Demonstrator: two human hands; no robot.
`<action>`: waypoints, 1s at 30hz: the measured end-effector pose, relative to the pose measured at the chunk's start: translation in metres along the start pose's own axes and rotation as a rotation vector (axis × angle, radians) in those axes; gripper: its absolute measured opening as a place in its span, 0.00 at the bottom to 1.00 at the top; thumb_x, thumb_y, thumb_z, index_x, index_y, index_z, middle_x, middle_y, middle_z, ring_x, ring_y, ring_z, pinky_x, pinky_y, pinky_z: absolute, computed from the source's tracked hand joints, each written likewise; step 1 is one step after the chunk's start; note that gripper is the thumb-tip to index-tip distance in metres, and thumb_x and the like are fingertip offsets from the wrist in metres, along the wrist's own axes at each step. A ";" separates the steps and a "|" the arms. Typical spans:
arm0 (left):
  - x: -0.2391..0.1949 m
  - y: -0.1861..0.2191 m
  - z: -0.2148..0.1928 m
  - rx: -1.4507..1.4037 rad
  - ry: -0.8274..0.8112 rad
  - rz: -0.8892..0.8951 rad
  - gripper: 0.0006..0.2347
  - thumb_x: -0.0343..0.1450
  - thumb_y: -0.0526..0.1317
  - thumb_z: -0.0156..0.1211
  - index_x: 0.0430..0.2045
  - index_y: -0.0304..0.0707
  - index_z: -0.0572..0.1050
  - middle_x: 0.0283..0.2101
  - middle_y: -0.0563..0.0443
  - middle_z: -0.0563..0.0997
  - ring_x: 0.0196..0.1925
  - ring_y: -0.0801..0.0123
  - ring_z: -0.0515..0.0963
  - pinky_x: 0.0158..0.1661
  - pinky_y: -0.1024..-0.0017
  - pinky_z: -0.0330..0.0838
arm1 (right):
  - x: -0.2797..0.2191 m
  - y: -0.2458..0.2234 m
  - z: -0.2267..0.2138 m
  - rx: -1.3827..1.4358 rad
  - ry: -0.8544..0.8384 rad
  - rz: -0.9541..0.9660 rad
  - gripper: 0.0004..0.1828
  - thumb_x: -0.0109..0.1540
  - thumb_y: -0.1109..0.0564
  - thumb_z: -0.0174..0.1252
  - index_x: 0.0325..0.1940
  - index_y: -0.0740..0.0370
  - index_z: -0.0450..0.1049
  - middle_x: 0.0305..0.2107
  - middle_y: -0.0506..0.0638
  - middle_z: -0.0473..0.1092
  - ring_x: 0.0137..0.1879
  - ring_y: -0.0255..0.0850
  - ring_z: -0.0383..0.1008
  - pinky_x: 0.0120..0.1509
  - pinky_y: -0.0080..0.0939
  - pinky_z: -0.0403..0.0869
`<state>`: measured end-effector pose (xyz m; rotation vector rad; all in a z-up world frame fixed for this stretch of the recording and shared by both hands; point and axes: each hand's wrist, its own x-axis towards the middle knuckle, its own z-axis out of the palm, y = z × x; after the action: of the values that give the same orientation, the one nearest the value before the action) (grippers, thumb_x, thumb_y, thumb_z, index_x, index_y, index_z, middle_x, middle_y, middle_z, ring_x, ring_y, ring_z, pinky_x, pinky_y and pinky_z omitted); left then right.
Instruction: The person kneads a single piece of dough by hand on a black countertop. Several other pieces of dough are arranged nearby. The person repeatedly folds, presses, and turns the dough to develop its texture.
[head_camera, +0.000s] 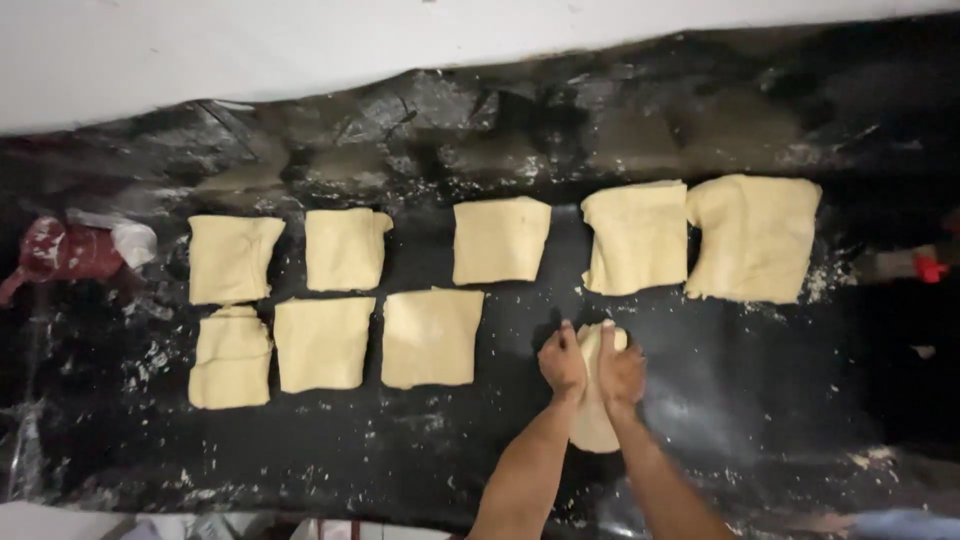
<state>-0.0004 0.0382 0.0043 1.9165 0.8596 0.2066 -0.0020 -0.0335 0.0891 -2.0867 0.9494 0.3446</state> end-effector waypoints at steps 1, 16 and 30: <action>0.002 -0.005 0.000 -0.009 -0.001 0.003 0.21 0.74 0.52 0.51 0.21 0.32 0.79 0.28 0.33 0.81 0.35 0.41 0.82 0.40 0.54 0.72 | 0.001 -0.005 0.003 0.000 0.008 -0.006 0.47 0.65 0.22 0.47 0.57 0.72 0.74 0.49 0.74 0.75 0.59 0.70 0.74 0.62 0.64 0.72; -0.042 0.011 -0.038 0.554 -0.389 0.483 0.17 0.79 0.43 0.44 0.43 0.23 0.77 0.52 0.27 0.76 0.56 0.37 0.75 0.53 0.52 0.72 | 0.108 0.071 0.051 -0.279 0.204 -0.040 0.34 0.65 0.27 0.48 0.45 0.56 0.85 0.34 0.63 0.81 0.46 0.61 0.82 0.49 0.57 0.78; -0.108 0.054 -0.053 -0.184 0.176 -0.675 0.19 0.75 0.44 0.38 0.24 0.40 0.80 0.30 0.46 0.80 0.32 0.58 0.75 0.39 0.62 0.66 | 0.031 -0.002 0.040 -0.651 -0.388 -1.551 0.35 0.68 0.38 0.51 0.09 0.51 0.62 0.06 0.43 0.58 0.15 0.38 0.60 0.28 0.46 0.63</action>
<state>-0.0796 -0.0069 0.0990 1.3615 1.4971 0.0400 0.0234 -0.0180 0.0479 -2.4964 -1.2049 0.1798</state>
